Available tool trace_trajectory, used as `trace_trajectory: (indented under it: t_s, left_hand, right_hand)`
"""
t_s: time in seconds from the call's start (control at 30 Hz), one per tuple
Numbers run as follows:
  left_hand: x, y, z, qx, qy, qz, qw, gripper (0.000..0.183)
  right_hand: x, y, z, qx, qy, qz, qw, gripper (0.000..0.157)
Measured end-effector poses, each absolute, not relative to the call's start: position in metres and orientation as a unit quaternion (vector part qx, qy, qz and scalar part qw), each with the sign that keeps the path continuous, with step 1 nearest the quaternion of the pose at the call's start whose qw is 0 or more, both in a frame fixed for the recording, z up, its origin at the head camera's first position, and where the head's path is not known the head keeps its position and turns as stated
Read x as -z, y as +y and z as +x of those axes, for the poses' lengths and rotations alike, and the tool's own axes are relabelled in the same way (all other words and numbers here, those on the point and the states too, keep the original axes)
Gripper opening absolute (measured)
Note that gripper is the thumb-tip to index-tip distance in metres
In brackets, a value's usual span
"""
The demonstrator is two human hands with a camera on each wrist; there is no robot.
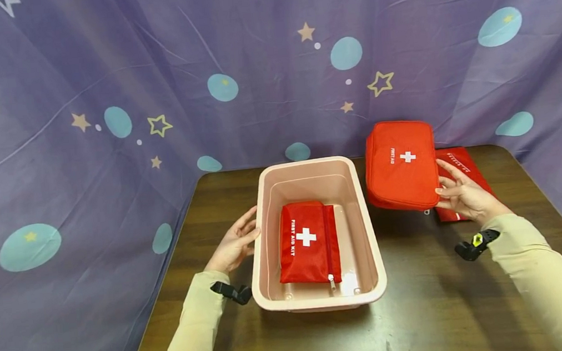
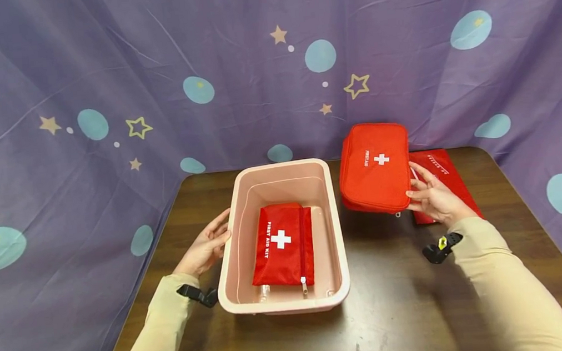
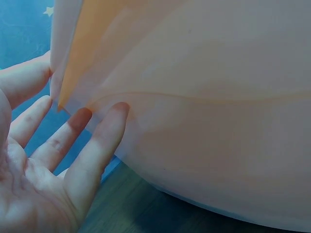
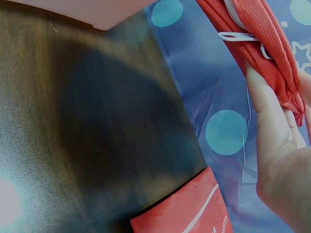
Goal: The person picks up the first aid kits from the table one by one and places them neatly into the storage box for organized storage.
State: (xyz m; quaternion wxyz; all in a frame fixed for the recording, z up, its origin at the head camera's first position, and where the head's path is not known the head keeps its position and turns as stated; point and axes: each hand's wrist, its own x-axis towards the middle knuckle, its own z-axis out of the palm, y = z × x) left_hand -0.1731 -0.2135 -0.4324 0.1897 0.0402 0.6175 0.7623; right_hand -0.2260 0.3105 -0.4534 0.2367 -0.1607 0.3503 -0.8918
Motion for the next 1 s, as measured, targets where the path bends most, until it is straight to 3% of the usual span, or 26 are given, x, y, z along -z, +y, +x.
trace_trajectory:
  t_s: [1.0]
  left_hand:
    - [0.433,-0.216,-0.175,-0.761,0.620,0.037,0.189,0.065]
  right_hand:
    - [0.417,0.299,-0.221,0.892,0.303,-0.229,0.247,0.070]
